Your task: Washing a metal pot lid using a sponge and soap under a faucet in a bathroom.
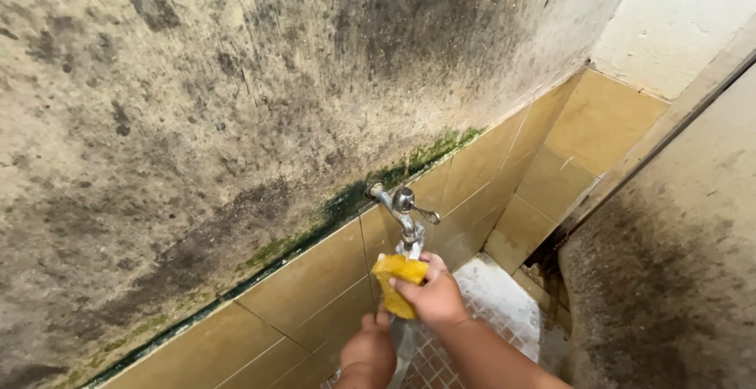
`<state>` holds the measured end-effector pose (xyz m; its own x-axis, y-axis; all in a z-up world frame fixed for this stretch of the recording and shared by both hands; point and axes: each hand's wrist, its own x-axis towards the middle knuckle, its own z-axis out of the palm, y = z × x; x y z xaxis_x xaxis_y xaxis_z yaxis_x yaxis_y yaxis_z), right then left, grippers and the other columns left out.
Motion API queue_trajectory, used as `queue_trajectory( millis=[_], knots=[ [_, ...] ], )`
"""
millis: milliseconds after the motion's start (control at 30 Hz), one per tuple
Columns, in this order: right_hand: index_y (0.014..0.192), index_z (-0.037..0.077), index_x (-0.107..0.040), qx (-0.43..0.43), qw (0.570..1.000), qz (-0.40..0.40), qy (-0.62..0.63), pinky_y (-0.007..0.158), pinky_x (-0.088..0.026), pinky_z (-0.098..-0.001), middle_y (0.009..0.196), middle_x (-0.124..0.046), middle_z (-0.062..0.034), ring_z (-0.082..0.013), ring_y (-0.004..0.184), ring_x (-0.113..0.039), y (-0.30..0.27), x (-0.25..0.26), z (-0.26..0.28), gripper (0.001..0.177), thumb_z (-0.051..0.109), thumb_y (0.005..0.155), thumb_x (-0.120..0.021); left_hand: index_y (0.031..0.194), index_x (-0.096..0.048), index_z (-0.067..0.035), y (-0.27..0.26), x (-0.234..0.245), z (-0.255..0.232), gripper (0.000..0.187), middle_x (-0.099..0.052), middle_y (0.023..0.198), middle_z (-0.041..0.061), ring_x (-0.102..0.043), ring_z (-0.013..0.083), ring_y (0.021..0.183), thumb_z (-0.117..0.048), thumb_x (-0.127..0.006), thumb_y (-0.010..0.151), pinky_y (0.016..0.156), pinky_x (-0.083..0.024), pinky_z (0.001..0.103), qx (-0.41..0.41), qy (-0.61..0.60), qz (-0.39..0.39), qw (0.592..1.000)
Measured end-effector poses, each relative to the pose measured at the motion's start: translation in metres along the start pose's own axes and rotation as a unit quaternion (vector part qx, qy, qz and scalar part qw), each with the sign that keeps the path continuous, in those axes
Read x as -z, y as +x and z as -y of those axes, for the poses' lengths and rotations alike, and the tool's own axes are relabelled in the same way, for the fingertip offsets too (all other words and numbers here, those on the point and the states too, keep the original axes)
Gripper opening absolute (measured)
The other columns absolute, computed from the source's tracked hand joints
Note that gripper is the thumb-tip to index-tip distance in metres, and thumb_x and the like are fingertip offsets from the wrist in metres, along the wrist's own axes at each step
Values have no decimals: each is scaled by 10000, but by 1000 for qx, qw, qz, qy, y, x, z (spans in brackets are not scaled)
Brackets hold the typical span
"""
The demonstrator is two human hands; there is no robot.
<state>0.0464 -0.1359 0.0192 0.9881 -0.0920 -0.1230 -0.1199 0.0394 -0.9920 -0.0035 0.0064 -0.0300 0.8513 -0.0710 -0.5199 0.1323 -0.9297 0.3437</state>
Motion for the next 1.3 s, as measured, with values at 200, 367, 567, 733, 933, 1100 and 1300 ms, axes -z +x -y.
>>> queue_trajectory(
  millis=[200,367,567,733,933,1100,1300],
  knots=[
    [1143,55,-656,-55,987,149,5,845,-578,-317,1008,-753,-62,-161,930,-711,-4,25,3,417,113,767,-825,1644,-50,-284,-14,23,7,858,-378,1558,131,-576,351,1296,-91,-508,945,1076,-482,454,41,-58,-2,997],
    [1094,17,-740,-189,951,195,-150,772,-594,-344,938,-785,-95,-211,825,-736,-7,54,22,373,145,751,-816,1595,-234,-305,31,-36,43,690,-461,1539,119,-577,336,1319,-155,-498,975,1100,-470,429,87,-253,-89,960],
    [1065,79,-771,-186,911,219,-295,795,-591,-320,952,-794,-84,-187,841,-741,-15,53,50,351,155,730,-842,1558,-394,-282,12,-27,15,507,-644,1381,161,-659,335,1208,-271,-427,1052,1009,-538,483,153,-595,-90,784],
    [1184,19,-689,-213,964,155,-32,811,-606,-362,1027,-787,-108,-222,880,-754,1,44,40,430,142,791,-815,1557,-373,-225,58,-90,46,514,-655,1344,154,-663,313,1192,-280,-434,1050,988,-539,455,145,-643,-82,747],
    [1325,90,-552,-125,985,88,82,902,-547,-342,1100,-701,-93,-198,1018,-679,11,28,26,546,9,823,-751,1562,-356,-207,84,-126,71,516,-669,1359,175,-660,310,1208,-295,-412,1056,1016,-525,448,128,-639,-84,753],
    [1260,35,-605,-119,979,77,147,943,-552,-347,1126,-732,-96,-210,1039,-701,7,39,26,427,-21,847,-700,1556,-373,-260,51,-93,53,496,-672,1325,154,-670,307,1150,-283,-406,1062,966,-543,473,141,-641,-71,751],
    [1239,27,-626,-86,977,63,183,979,-531,-370,1142,-734,-87,-214,1067,-691,11,58,13,376,26,870,-696,1539,-387,-262,71,-109,55,469,-678,1310,175,-684,333,1107,-266,-392,1070,894,-580,504,125,-716,-51,685]
  ],
)
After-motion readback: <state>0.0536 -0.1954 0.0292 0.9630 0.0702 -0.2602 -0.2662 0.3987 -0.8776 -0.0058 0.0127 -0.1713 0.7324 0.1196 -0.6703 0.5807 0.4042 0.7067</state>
